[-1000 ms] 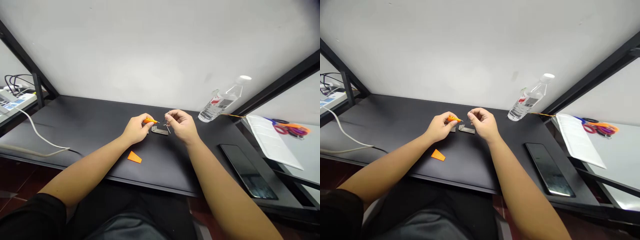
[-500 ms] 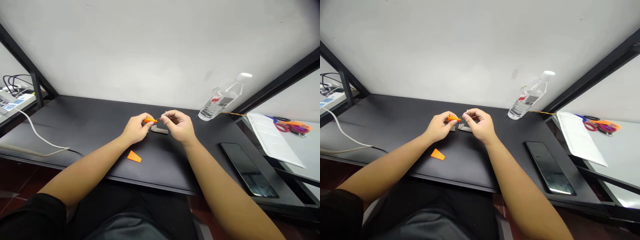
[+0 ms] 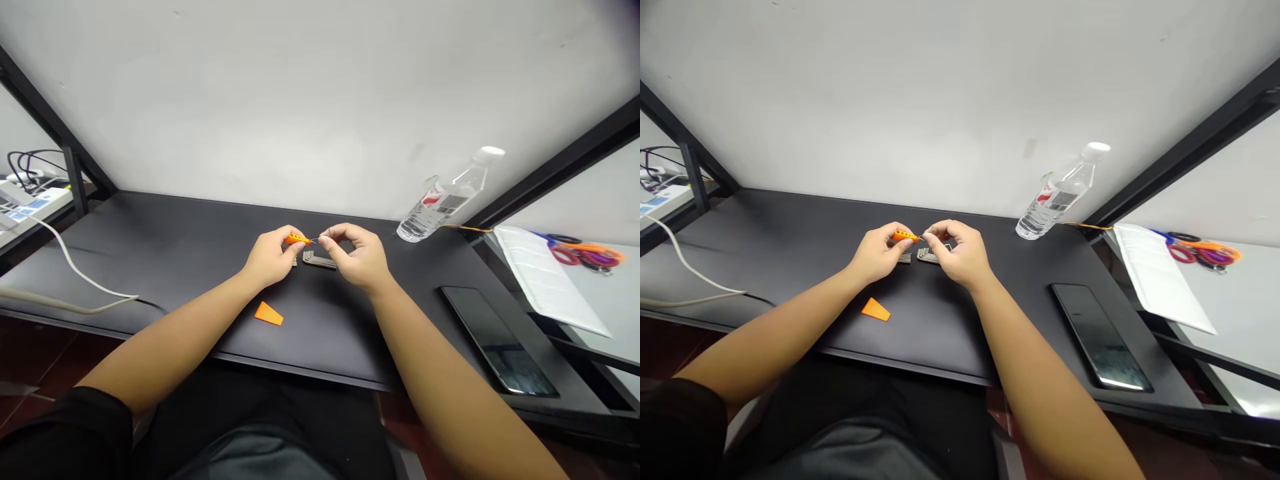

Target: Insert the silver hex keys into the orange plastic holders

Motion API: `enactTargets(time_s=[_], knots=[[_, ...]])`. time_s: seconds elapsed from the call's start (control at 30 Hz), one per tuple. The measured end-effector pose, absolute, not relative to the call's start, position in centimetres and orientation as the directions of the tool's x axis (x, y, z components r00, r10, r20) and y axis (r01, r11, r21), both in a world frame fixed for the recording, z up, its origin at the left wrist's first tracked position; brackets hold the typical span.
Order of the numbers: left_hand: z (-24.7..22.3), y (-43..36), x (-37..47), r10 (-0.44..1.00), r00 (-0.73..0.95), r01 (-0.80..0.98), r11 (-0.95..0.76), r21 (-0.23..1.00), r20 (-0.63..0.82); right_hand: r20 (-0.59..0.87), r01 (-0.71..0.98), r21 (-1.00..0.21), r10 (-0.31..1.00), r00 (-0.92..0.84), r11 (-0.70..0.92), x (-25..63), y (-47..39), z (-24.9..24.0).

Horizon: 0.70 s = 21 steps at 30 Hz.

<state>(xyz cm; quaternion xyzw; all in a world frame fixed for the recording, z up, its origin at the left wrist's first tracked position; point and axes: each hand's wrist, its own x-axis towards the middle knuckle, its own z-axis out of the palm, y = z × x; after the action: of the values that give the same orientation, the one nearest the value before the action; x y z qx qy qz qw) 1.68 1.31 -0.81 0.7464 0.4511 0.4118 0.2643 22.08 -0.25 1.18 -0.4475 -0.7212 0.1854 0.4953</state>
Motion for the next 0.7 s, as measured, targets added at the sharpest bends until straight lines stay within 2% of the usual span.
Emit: enactTargets(time_s=[0.23,0.5,0.57,0.63,0.7], knots=[[-0.6,1.1,1.7,0.855,0.32,0.497,-0.518,0.696,0.408,0.499,0.564,-0.626,0.832,-0.242,0.539,22.4,0.6,0.4],[-0.6,1.3,1.7,0.898,0.303,0.424,-0.427,0.798,0.319,0.543,0.516,-0.608,0.79,-0.284,0.604,23.3,1.0,1.1],[-0.6,1.4,1.7,0.902,0.303,0.404,-0.414,0.816,0.308,0.48,0.558,-0.639,0.841,-0.248,0.529,23.6,1.3,0.9],[-0.7,1.4,1.7,0.906,0.3,0.395,-0.401,0.827,0.297,0.347,0.64,-0.672,0.922,-0.172,0.372,24.1,1.9,0.3],[-0.8,1.5,1.7,0.906,0.304,0.391,-0.4,0.829,0.293,0.187,0.732,-0.654,0.978,-0.089,0.192,24.8,2.6,-0.4]])
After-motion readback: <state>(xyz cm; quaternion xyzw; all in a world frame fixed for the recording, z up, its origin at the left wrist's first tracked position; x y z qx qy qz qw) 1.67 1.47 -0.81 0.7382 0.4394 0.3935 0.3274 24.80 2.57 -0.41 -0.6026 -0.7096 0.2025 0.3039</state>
